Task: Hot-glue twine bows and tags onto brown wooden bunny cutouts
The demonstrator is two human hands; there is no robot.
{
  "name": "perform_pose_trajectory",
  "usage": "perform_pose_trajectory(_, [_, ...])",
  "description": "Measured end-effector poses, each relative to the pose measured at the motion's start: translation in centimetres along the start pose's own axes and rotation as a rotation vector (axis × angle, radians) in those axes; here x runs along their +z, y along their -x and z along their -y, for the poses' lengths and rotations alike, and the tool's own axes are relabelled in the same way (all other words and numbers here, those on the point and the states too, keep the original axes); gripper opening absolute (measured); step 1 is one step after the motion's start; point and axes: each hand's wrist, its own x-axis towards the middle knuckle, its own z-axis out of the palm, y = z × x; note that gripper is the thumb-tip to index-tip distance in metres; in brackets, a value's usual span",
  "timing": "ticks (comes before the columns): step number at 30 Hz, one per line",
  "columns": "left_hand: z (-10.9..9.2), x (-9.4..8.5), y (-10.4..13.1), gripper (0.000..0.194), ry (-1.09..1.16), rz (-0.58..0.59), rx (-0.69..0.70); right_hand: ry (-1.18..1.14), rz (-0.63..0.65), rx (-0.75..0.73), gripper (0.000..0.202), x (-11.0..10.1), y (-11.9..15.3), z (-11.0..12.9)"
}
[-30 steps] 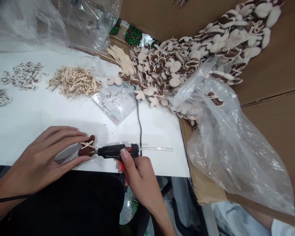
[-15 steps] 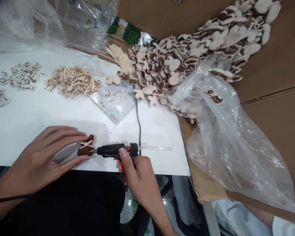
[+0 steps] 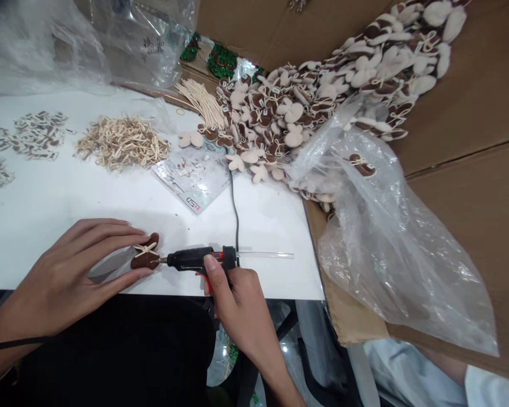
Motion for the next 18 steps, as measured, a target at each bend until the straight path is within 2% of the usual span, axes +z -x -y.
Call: perform_pose_trajectory(18, [0.09, 0.07, -0.02, 0.040, 0.015, -0.023, -0.010, 0.049, -0.035, -0.027, 0.090, -0.40, -0.19, -0.20])
